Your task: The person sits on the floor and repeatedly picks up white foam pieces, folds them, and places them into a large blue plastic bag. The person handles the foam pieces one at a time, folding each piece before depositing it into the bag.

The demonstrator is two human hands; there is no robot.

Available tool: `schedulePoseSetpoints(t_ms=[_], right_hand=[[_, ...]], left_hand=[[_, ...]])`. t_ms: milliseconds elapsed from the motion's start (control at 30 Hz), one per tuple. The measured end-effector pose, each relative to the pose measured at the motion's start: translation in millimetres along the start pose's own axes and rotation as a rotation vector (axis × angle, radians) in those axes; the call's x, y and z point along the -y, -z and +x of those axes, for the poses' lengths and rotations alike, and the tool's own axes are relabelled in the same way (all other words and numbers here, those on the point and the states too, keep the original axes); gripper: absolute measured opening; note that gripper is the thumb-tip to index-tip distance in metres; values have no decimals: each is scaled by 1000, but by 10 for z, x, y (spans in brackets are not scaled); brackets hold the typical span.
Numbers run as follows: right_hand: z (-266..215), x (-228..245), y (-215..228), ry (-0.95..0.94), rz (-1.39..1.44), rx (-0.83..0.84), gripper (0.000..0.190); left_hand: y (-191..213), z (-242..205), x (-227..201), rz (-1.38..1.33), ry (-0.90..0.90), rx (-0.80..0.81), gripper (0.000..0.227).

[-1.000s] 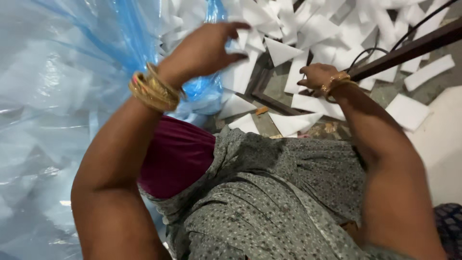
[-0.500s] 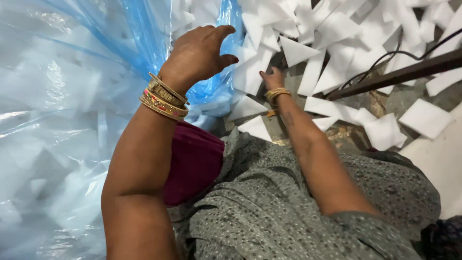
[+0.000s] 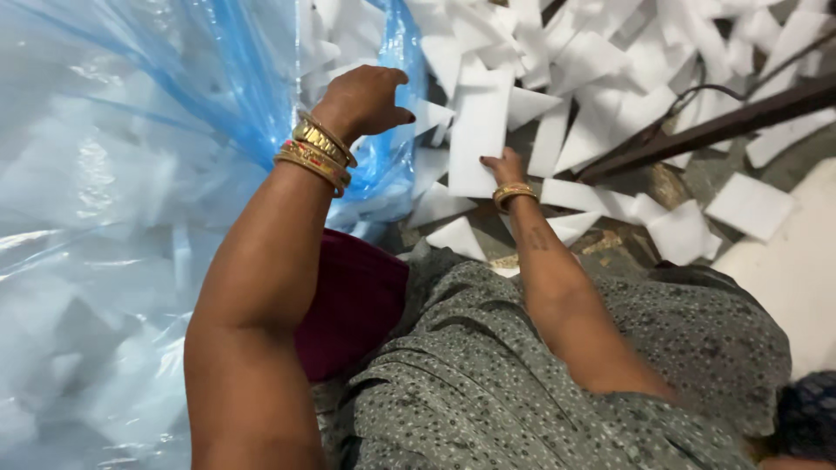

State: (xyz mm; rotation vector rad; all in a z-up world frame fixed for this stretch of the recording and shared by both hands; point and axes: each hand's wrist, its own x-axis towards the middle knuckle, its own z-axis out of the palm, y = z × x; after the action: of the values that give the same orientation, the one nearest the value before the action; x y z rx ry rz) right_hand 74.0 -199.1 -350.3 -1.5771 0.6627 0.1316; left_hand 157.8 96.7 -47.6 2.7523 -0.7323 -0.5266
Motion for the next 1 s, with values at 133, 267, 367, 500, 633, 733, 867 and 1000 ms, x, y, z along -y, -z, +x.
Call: schedulePoseSetpoints(t_ms=[133,267,367,500,633,733,867,1000], right_hand=[[-183,-55,285,74,309,34,39],[-363,128,90,212,410,112,34],[-519,502,-216,154,390,123,40],[-899,855,-593,345,712,366,52],[-1143,1112,-612,401,639,472,43],[-1122,1117,-474,382,659,514,42],[-615,754,6,201,713,464,38],[-231,211,319,62,238,254,31]], left_hand=[[-282,209,40,3,-14,56,70],[-441,254,-91,-183,32,38,93],[-455,284,-252,-405,134,-59,107],[-580,343,-434,-706,-114,-526,106],[-554,387,-567,-722,74,-583,93],[-483,415,-580,-751,29,-660,99],[-278,400,-413,-914,28,-601,100],[-207,436,-264,-984,-53,-595,89]])
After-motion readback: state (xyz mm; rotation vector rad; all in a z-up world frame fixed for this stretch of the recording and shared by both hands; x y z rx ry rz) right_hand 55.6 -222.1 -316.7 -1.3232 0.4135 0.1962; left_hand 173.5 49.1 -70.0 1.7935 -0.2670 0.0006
